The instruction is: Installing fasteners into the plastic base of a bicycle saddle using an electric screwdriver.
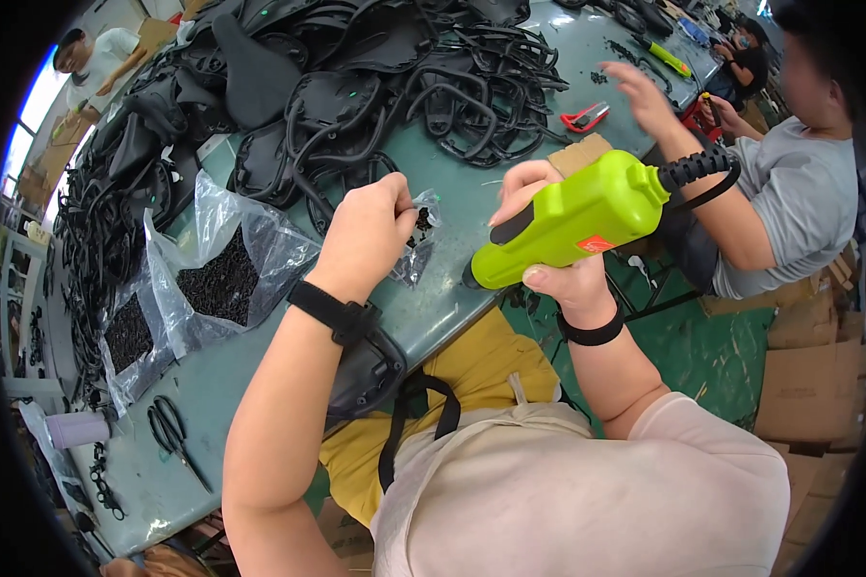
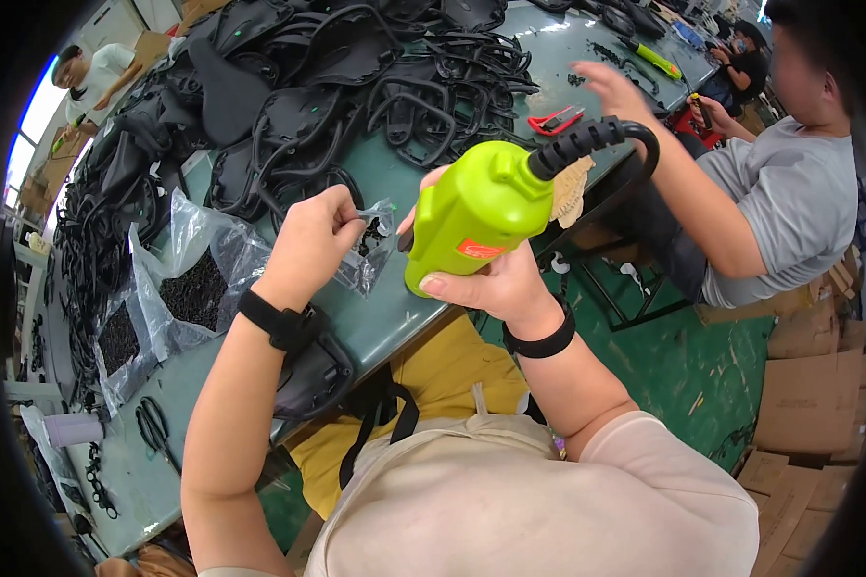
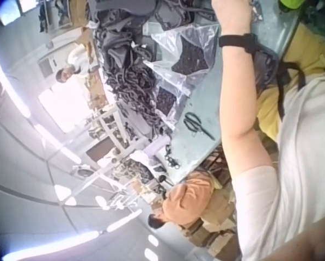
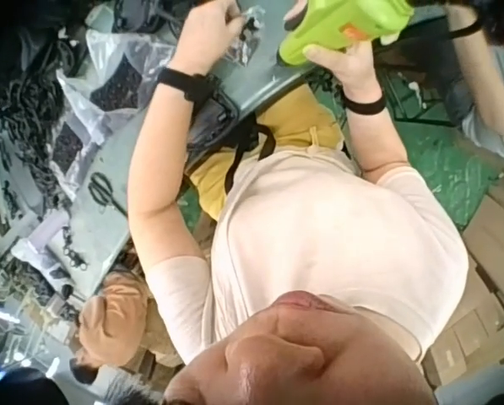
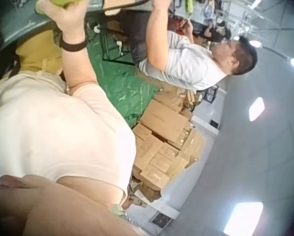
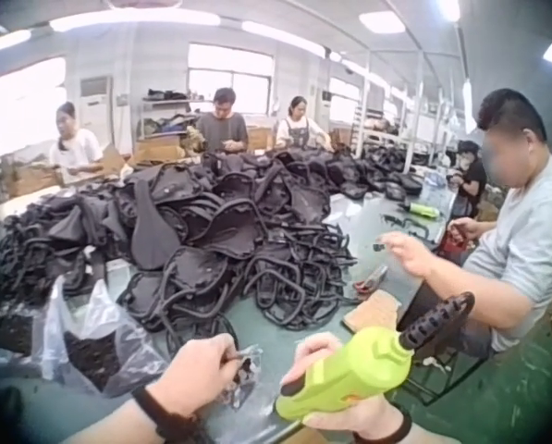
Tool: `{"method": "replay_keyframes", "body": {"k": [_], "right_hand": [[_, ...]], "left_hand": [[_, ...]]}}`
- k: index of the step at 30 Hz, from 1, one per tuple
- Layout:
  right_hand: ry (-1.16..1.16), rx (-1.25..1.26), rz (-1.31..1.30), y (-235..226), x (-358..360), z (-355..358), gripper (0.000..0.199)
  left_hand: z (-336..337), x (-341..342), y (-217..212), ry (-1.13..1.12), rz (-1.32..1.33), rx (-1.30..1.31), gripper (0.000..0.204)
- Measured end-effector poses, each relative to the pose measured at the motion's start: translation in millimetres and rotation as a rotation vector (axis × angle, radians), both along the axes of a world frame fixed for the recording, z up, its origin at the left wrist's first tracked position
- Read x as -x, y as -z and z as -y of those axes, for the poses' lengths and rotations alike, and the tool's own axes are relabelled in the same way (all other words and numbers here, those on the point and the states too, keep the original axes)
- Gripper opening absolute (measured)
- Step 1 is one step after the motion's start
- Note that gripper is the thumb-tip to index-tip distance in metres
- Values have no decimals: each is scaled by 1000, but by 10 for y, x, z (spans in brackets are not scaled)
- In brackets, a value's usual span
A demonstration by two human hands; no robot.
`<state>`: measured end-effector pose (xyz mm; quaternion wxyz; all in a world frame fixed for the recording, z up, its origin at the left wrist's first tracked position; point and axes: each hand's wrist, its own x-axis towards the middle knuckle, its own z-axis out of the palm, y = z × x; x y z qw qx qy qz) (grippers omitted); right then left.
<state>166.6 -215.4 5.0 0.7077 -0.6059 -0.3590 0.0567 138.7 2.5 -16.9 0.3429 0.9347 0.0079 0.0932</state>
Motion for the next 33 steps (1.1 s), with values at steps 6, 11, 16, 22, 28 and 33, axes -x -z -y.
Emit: {"method": "replay_keyframes", "body": {"k": [6,11,16,22,28,33], "right_hand": [[-266,-117,175,108,-156,-60,46],[-368,-95,-63,45,-6,-73,48],[-130,-126,176,0,41,-235,55],[-219,-183,-199,-56,101,-182,58],[-143,-206,-305,-70,70,-252,65],[-574,-612,-319,-359,98,-180,63]], "left_hand": [[-52,49,82,62,121,93,12],[-87,115,54,-23,30,109,13],[-76,399,-249,-48,14,234,14],[-20,1200,-549,-139,-148,962,9],[200,1907,-158,-233,-29,1468,23],[438,1960,-33,-169,42,1541,24]]}}
